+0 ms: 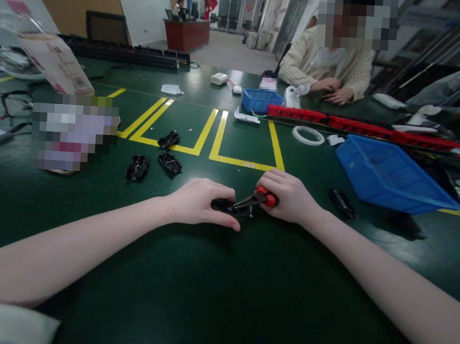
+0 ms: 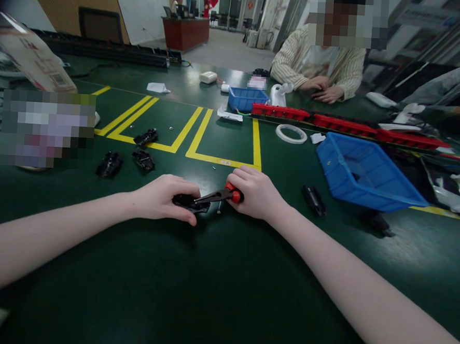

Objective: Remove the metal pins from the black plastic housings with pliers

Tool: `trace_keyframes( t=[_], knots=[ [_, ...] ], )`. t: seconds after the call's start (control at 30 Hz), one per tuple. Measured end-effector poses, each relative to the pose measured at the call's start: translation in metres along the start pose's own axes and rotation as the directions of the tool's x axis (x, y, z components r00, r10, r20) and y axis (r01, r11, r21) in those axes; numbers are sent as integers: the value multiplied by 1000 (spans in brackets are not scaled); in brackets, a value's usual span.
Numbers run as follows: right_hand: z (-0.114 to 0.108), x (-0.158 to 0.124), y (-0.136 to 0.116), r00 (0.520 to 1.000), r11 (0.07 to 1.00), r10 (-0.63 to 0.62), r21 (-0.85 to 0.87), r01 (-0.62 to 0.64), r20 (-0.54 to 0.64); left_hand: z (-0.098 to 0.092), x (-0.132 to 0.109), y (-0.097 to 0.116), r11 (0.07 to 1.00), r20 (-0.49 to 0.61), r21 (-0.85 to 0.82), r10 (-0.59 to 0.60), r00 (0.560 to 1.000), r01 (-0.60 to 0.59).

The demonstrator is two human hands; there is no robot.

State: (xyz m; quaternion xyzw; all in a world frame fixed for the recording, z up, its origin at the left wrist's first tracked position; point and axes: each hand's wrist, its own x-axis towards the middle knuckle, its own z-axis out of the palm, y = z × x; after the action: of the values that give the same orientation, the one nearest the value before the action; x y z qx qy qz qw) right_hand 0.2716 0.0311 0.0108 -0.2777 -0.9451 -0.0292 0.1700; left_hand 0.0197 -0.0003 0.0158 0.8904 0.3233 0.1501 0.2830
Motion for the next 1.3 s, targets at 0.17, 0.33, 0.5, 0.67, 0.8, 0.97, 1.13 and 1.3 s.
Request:
trace_keyframes(
  t=[0.17, 0.33, 0.5, 0.67, 0.8, 0.97, 1.13, 1.3],
  knots=[
    [0, -1, -1, 999, 1000, 14, 6, -13, -42, -1, 1, -3, 995, 37, -100, -24, 999, 28],
    [0, 0, 0, 998, 1000, 23, -13, -24, -61, 0, 1, -3, 997, 4, -69, -23, 1000, 23],
    [0, 0, 1, 999, 1000, 6, -4, -6, -45, 0, 0, 1, 999, 4, -41, -15, 1000, 15],
    [1, 0, 2, 999, 1000, -26, -1, 26, -46, -2, -3, 8, 1000, -22, -6, 20, 1000, -20],
    [2, -1, 2, 999, 1000, -19, 14, 19, -38, -1, -3, 7, 1000, -23, -18, 18, 1000, -18],
    [1, -1, 1, 998, 1000, -4, -10, 4, -62, 1, -1, -2, 996, 4, -90, 1, 1000, -1],
    [0, -1, 0, 999, 1000, -13, -13, 12, -51, 0, -2, 1, 995, 4, -96, 0, 1000, 0],
    [0, 1, 1, 997, 999, -44, -2, 44, -58, -1, -4, 7, 996, -9, -91, 20, 1000, -21]
  ],
)
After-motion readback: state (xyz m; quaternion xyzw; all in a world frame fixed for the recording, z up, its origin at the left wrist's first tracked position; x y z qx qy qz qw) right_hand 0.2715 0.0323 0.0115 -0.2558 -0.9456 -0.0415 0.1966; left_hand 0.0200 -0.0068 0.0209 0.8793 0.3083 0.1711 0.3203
